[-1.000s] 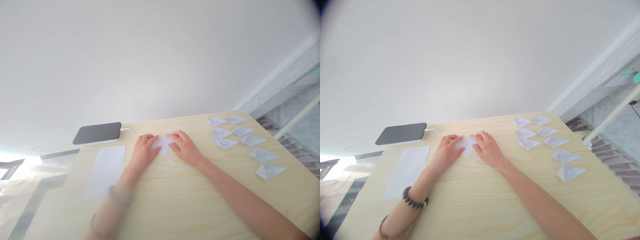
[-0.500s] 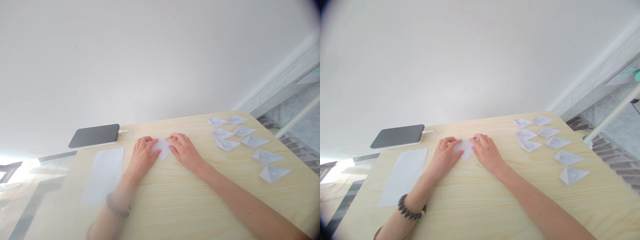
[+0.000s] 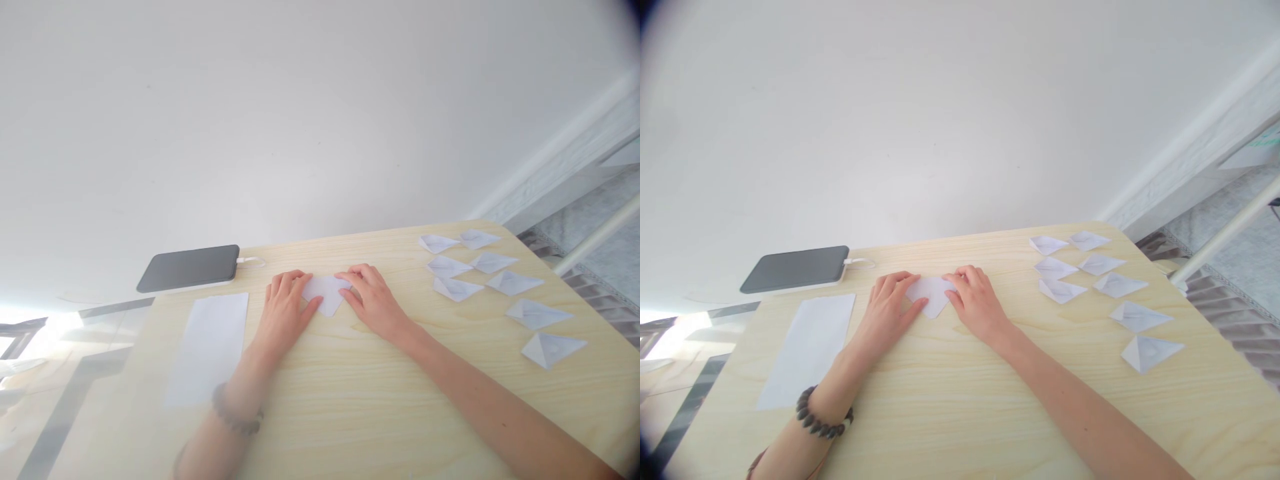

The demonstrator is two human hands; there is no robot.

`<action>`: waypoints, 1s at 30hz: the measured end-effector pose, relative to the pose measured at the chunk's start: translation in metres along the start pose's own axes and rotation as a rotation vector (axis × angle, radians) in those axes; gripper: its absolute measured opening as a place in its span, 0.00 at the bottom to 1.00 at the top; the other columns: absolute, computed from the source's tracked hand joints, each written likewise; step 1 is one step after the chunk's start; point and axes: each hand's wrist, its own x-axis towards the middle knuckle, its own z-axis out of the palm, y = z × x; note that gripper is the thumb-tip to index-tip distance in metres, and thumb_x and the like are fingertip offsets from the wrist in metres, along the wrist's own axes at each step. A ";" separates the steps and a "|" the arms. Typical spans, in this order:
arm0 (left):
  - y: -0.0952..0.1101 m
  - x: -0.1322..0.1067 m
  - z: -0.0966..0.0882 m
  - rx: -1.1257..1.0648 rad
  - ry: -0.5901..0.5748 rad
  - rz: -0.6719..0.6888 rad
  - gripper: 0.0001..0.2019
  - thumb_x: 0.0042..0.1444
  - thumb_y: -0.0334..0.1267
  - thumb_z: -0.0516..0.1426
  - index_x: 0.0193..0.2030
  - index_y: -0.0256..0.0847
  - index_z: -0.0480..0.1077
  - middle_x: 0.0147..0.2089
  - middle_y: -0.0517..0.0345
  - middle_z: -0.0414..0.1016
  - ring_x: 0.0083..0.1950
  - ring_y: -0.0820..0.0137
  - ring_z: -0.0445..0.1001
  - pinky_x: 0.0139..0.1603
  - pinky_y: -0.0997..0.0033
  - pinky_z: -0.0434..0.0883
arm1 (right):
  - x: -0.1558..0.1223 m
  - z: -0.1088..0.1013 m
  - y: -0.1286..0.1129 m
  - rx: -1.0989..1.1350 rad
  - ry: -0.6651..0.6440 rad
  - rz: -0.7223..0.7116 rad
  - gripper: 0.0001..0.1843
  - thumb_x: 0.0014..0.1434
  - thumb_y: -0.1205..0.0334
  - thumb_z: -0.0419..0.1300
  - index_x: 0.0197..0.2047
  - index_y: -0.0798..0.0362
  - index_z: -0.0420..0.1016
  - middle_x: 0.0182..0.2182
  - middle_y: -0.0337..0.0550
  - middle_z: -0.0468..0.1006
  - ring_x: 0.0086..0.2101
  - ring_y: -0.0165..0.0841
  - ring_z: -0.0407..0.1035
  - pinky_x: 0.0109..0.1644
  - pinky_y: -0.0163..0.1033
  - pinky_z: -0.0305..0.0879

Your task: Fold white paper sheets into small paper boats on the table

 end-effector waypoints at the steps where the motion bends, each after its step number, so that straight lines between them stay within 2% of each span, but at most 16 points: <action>1: 0.000 0.000 0.000 -0.008 0.004 -0.001 0.18 0.56 0.43 0.51 0.53 0.41 0.60 0.51 0.50 0.63 0.53 0.61 0.58 0.51 0.57 0.60 | 0.000 0.000 0.000 0.022 0.000 -0.001 0.13 0.57 0.65 0.52 0.47 0.50 0.68 0.41 0.46 0.67 0.43 0.36 0.62 0.49 0.44 0.61; 5: 0.000 0.000 -0.001 -0.043 0.014 0.016 0.19 0.56 0.42 0.52 0.53 0.42 0.59 0.51 0.51 0.63 0.53 0.62 0.58 0.52 0.57 0.60 | 0.000 -0.002 -0.002 0.111 -0.009 -0.033 0.11 0.57 0.68 0.51 0.44 0.51 0.66 0.41 0.43 0.70 0.44 0.34 0.61 0.50 0.43 0.59; 8: 0.001 0.001 -0.002 -0.047 0.010 0.048 0.19 0.56 0.41 0.52 0.55 0.45 0.59 0.49 0.53 0.65 0.52 0.62 0.58 0.51 0.58 0.60 | 0.000 -0.003 -0.002 0.126 -0.009 -0.051 0.13 0.57 0.69 0.52 0.46 0.51 0.65 0.40 0.42 0.71 0.43 0.34 0.62 0.49 0.43 0.59; 11: 0.001 0.002 -0.003 -0.040 0.011 0.080 0.14 0.56 0.40 0.52 0.50 0.46 0.64 0.45 0.54 0.68 0.50 0.63 0.59 0.50 0.59 0.60 | -0.001 -0.003 -0.002 0.089 -0.015 -0.093 0.16 0.57 0.70 0.51 0.48 0.51 0.65 0.41 0.43 0.71 0.43 0.34 0.62 0.49 0.43 0.59; 15: 0.001 0.003 -0.003 -0.034 0.016 0.100 0.09 0.56 0.40 0.53 0.42 0.43 0.68 0.42 0.55 0.69 0.49 0.64 0.60 0.49 0.60 0.61 | 0.000 -0.003 -0.002 0.051 -0.017 -0.139 0.13 0.58 0.70 0.50 0.43 0.50 0.70 0.39 0.43 0.71 0.42 0.33 0.63 0.47 0.42 0.60; 22: 0.001 0.002 -0.002 0.050 0.054 0.156 0.08 0.55 0.40 0.53 0.39 0.43 0.70 0.40 0.55 0.71 0.47 0.63 0.61 0.47 0.60 0.61 | -0.002 -0.001 -0.001 -0.009 -0.041 -0.221 0.13 0.57 0.72 0.50 0.41 0.51 0.71 0.40 0.42 0.73 0.42 0.33 0.63 0.45 0.41 0.58; 30: 0.001 -0.001 -0.006 0.116 0.102 0.264 0.07 0.56 0.37 0.53 0.39 0.44 0.71 0.38 0.56 0.72 0.47 0.63 0.63 0.44 0.61 0.60 | -0.006 -0.003 -0.005 -0.114 -0.016 -0.226 0.12 0.53 0.71 0.52 0.39 0.53 0.73 0.40 0.41 0.74 0.42 0.34 0.62 0.47 0.43 0.55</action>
